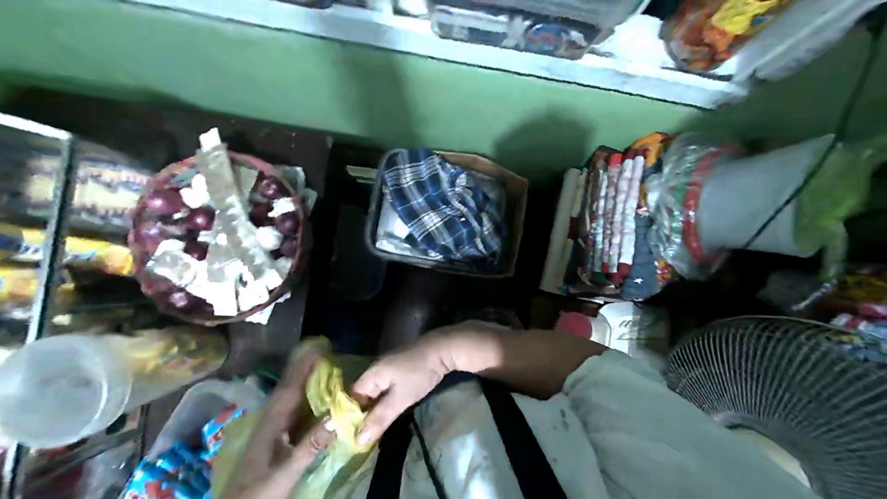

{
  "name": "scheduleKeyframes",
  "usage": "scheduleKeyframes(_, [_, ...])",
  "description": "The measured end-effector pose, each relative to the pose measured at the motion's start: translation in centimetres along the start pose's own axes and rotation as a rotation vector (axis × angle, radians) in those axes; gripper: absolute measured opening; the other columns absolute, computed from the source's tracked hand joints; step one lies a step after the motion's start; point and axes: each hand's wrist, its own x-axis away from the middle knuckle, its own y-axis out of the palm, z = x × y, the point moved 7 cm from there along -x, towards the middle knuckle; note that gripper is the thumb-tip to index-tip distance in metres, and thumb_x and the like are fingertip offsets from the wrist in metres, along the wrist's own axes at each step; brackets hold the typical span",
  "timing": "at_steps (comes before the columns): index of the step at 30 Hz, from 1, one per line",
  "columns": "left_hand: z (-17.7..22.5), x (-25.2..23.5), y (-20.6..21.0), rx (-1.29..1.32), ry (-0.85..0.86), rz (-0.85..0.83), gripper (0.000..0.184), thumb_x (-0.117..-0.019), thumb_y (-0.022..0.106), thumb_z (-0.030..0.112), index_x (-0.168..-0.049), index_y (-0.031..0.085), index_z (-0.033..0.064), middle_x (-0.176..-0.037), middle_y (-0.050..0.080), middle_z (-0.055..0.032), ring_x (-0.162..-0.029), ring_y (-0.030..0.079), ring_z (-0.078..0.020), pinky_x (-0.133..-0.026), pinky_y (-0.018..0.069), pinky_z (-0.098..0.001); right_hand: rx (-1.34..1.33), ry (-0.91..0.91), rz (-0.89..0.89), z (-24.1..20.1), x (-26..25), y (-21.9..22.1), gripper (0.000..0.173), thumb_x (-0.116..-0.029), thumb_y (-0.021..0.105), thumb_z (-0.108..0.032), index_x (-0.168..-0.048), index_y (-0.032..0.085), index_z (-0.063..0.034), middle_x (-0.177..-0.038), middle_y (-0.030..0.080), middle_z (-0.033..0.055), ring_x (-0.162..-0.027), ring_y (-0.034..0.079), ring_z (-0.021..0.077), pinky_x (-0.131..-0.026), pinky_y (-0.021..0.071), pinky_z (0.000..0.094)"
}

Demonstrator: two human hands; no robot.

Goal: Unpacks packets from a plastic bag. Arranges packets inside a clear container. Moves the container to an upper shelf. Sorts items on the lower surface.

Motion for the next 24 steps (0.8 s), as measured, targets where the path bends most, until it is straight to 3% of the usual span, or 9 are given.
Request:
scheduleKeyframes(2, [-1.3,0.5,2.6,0.077,-0.205,-0.033,0.044,-0.0976,0.065,0.025,-0.132,0.057,-0.0014,-0.117,0.07,0.0021,-0.104,0.065,0.0017,-0.093,0.0552,-0.0229,-0.009,-0.033,0.089,0.0,0.8,-1.1,0.03,-0.0974,0.069,-0.017,-0.114,0.067,0.0077,-0.1,0.07,0.0172,-0.09,0.065,0.017,-0.085,0.0515,0.0357])
scheduleKeyframes(3, [-1.4,0.6,3.6,-0.001,-0.292,-0.056,0.031,-0.0987,0.057,0.012,-0.122,0.059,-0.0093,-0.101,0.068,-0.0021,-0.09,0.061,0.0038,-0.084,0.0526,-0.0208,-0.009,-0.059,0.14,0.2,1.3,-1.8,0.029,-0.0983,0.068,-0.016,-0.115,0.065,0.0075,-0.1,0.069,0.0174,-0.091,0.066,0.0176,-0.084,0.0525,0.0358])
scheduleKeyframes(4, [-1.3,0.6,4.4,-0.062,-0.354,-0.088,0.029,-0.1,0.05,0.004,-0.12,0.057,-0.0163,-0.099,0.066,-0.0097,-0.088,0.058,0.0021,-0.084,0.0498,-0.0215,-0.001,-0.075,0.193,0.4,1.9,-2.4,0.03,-0.0981,0.069,-0.015,-0.118,0.065,0.0075,-0.103,0.07,0.0192,-0.094,0.067,0.0208,-0.086,0.0534,0.0384])
scheduleKeyframes(6, [-1.9,0.1,4.5,-0.057,-0.394,-0.033,0.029,-0.1013,0.045,0.002,-0.122,0.055,-0.016,-0.099,0.065,-0.0051,-0.088,0.059,0.0073,-0.086,0.0512,-0.018,-0.004,-0.083,0.289,1.1,3.1,-3.1,0.038,-0.0951,0.072,-0.011,-0.127,0.062,0.0072,-0.113,0.069,0.0226,-0.102,0.068,0.0267,-0.092,0.0549,0.042])
scheduleKeyframes(10, [-2.9,-1.8,3.4,0.333,-0.366,0.174,0.022,-0.1016,0.041,0.0,-0.114,0.056,0.0106,-0.088,0.07,0.0182,-0.082,0.066,0.0098,-0.079,0.0579,-0.0154,0.077,-0.178,0.352,1.7,3.1,-2.7,0.059,-0.0868,0.079,-0.006,-0.141,0.058,0.0021,-0.14,0.06,0.0202,-0.127,0.059,0.0276,-0.108,0.0484,0.0399])
scheduleKeyframes(13, [-2.2,-4.8,2.8,0.582,-0.199,0.229,0.03,-0.1027,0.041,0.002,-0.106,0.066,0.019,-0.094,0.076,0.0126,-0.089,0.07,0.0021,-0.083,0.0593,-0.0203,0.172,-0.227,0.405,0.7,3.0,-2.7,0.065,-0.081,0.084,-0.005,-0.141,0.06,0.0,-0.153,0.048,0.0218,-0.142,0.047,0.03,-0.118,0.0398,0.0412])
scheduleKeyframes(19, [2.7,-8.2,4.4,0.63,-0.109,0.259,0.031,-0.104,0.038,0.002,-0.134,0.048,0.0064,-0.106,0.072,0.0043,-0.095,0.07,-0.004,-0.085,0.0613,-0.025,0.485,-0.061,0.586,-0.1,4.3,-4.6,0.072,-0.0794,0.087,-0.017,-0.145,0.058,-0.0118,-0.166,0.032,0.0121,-0.136,0.054,0.0315,-0.106,0.0502,0.0486])
scheduleKeyframes(22, [0.7,-8.7,5.5,0.813,-0.31,0.186,0.042,-0.1054,0.038,0.012,-0.148,0.042,0.0125,-0.112,0.071,-0.0028,-0.095,0.072,-0.011,-0.08,0.0633,-0.0316,0.483,-0.066,0.591,0.9,4.2,-4.6,0.059,-0.0871,0.079,-0.016,-0.142,0.06,-0.0075,-0.153,0.052,0.0138,-0.126,0.062,0.0293,-0.104,0.0525,0.0474])
scheduleKeyframes(24, [0.1,-8.6,5.0,0.727,-0.364,0.202,0.057,-0.0997,0.044,0.004,-0.155,0.032,0.0138,-0.117,0.069,-0.0075,-0.094,0.072,-0.0149,-0.077,0.0635,-0.034,0.461,-0.028,0.552,1.5,4.1,-4.5,0.044,-0.095,0.071,-0.019,-0.135,0.063,-0.0033,-0.135,0.065,0.0162,-0.121,0.065,0.0299,-0.105,0.0504,0.0485])
